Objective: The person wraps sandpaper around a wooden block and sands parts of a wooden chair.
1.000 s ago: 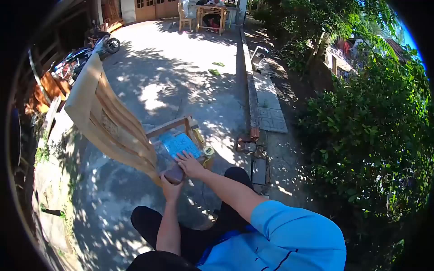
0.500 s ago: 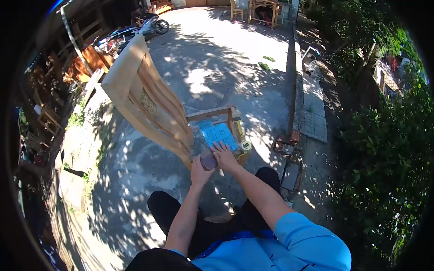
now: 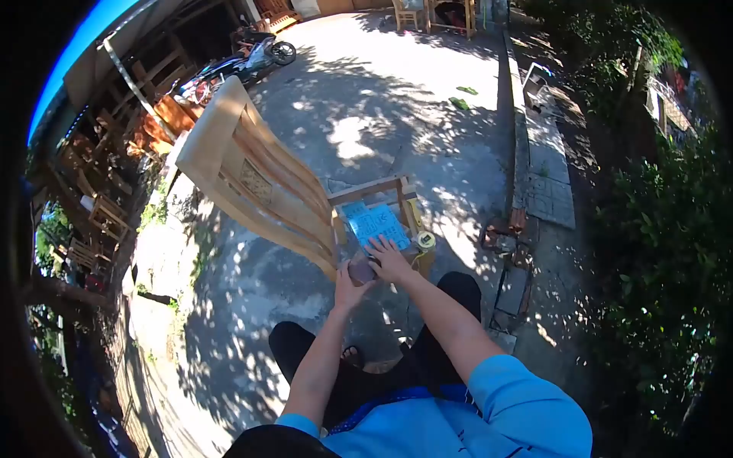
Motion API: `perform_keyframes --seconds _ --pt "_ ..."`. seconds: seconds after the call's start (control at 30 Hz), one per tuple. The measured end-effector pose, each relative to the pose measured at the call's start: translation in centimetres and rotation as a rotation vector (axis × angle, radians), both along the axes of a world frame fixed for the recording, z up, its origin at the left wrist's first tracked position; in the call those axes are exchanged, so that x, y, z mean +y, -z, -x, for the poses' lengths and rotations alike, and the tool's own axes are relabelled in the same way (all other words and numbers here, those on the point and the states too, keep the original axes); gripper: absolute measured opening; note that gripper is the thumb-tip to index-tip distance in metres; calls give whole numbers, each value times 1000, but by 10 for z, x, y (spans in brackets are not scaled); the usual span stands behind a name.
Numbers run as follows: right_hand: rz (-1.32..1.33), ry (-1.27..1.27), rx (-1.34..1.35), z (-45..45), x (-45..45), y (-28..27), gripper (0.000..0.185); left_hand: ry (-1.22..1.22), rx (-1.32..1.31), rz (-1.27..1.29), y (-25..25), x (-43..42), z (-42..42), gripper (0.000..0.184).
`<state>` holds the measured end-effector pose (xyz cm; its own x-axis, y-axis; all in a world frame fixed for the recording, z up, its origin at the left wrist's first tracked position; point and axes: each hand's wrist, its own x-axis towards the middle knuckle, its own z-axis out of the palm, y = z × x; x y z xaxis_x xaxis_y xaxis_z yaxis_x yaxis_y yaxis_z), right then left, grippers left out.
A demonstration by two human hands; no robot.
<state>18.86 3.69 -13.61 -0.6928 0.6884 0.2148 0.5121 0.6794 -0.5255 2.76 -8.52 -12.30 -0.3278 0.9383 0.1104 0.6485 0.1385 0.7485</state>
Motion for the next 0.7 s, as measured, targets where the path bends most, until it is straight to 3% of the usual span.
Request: perform_keyframes --seconds 0.53,0.63,0.7 --pt "118 -6 -61 1 -1 -1 53 -12 36 -86 10 -7 -9 102" --pt "110 3 -48 3 0 4 50 4 -195 -151 15 -11 -10 104" --pt "126 -15 -64 6 0 3 49 -43 -139 -154 18 -16 -7 105"
